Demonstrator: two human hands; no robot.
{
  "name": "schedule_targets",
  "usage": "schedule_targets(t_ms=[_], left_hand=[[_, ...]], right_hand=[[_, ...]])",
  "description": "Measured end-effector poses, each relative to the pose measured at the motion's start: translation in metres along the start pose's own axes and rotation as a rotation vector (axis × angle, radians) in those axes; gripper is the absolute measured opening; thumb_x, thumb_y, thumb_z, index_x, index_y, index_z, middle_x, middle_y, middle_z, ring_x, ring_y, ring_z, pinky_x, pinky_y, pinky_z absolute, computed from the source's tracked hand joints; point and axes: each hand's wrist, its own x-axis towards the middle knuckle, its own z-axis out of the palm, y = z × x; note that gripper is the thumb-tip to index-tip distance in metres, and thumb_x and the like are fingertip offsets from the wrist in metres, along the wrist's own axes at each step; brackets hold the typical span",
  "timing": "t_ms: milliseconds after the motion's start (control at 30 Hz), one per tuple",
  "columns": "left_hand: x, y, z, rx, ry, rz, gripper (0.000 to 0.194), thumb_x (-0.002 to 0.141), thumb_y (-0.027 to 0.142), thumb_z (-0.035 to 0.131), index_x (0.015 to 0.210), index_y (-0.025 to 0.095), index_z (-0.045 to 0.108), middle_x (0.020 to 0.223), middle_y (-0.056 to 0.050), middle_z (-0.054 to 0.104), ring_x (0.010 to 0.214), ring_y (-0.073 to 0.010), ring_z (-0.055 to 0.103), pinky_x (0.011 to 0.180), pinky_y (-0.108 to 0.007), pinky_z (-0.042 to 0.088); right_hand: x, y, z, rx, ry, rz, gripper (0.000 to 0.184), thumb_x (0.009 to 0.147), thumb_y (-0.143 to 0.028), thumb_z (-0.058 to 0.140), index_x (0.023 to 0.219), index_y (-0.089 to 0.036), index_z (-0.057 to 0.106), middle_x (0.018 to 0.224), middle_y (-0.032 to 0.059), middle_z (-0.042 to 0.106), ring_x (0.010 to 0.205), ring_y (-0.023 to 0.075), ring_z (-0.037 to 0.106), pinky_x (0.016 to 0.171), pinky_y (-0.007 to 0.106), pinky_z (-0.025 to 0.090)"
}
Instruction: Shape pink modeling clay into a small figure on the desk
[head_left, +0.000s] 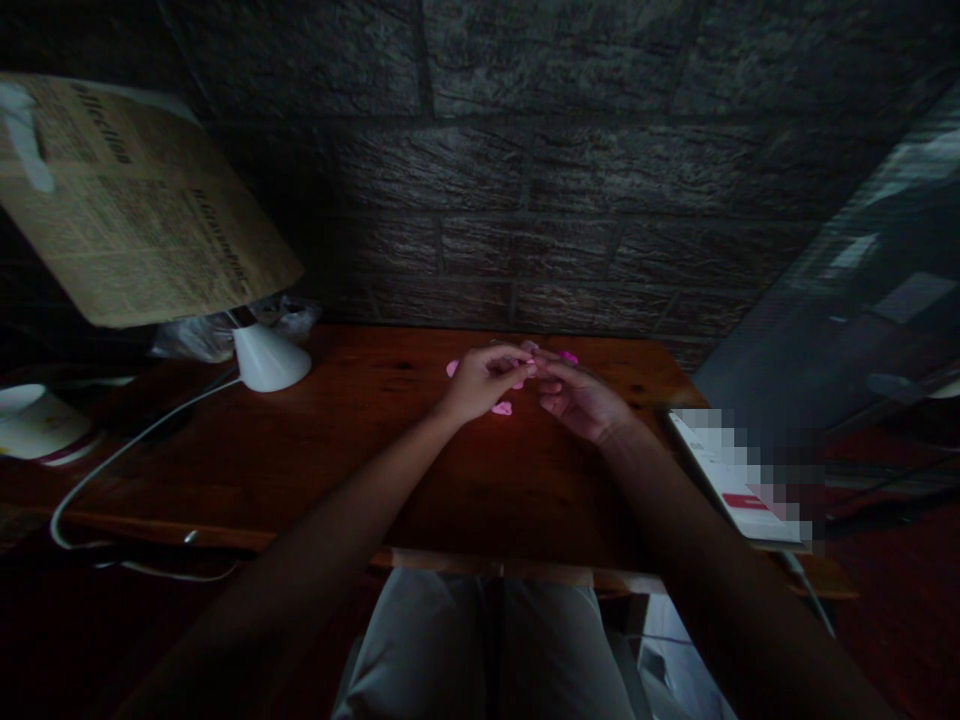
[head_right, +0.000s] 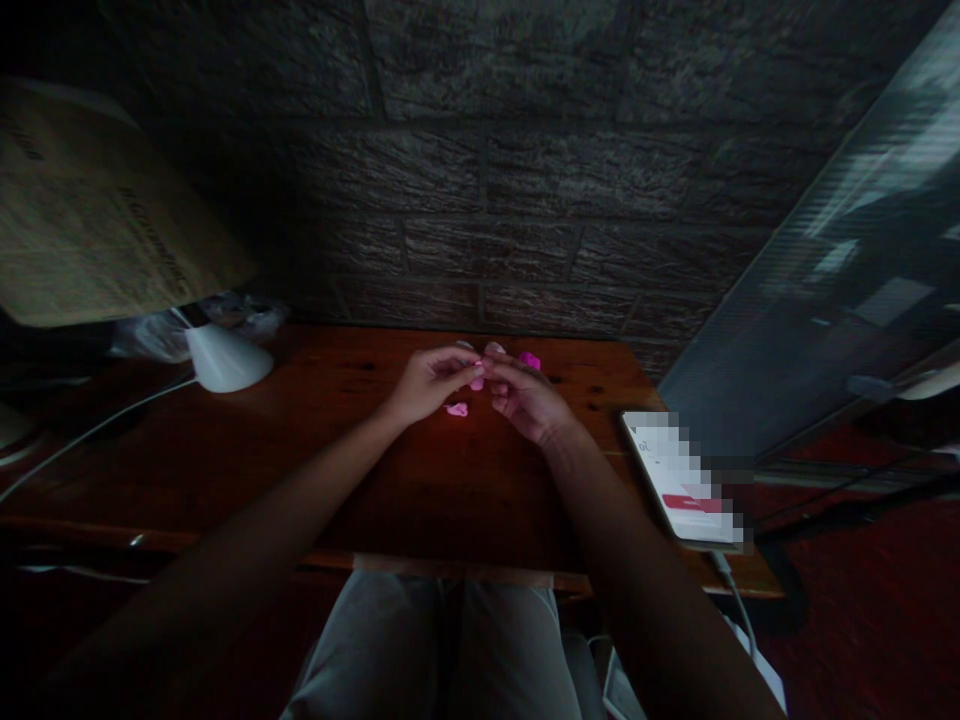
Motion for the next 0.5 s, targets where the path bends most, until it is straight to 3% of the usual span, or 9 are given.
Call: schedule_targets(t_ms=[133, 333, 500], left_hand=[[-0.0001, 0.0001, -0.0007, 0.021, -0.001, -0.014, 0.014, 0.088, 0.025, 0.073, 0.097, 0.014, 0.073, 0.078, -0.004, 0.075, 0.069, -0.0128, 0.07, 0.065, -0.024, 0.055], [-0.0015, 0.0028, -0.0005, 0.016, -0.014, 0.006, 0.015, 0.09, 0.025, 0.071, 0.1, 0.015, 0.073, 0.093, -0.007, 0.078, 0.071, -0.0121, 0.071, 0.065, -0.024, 0.057], [-0.001, 0.0049, -0.0003, 0.006, -0.017, 0.001, 0.011, 0.09, 0.02, 0.068, 0.097, 0.015, 0.073, 0.09, -0.007, 0.076, 0.069, -0.0109, 0.069, 0.063, -0.022, 0.055]], right_hand=[[-0.0004, 0.0005, 0.0005, 0.011, 0.0, 0.013, 0.029, 0.068, -0.017, 0.091, 0.091, -0.02, 0.073, 0.073, -0.004, 0.068, 0.052, 0.0016, 0.044, 0.044, 0.011, 0.036], [0.0012, 0.0002, -0.0026, 0.002, -0.008, 0.013, 0.032, 0.068, -0.017, 0.091, 0.095, -0.022, 0.073, 0.075, -0.0042, 0.068, 0.052, 0.0025, 0.044, 0.043, 0.014, 0.034], [0.0013, 0.0003, -0.0035, 0.007, -0.016, 0.018, 0.034, 0.067, -0.017, 0.092, 0.096, -0.022, 0.074, 0.074, -0.0038, 0.068, 0.053, 0.0028, 0.044, 0.044, 0.013, 0.035]])
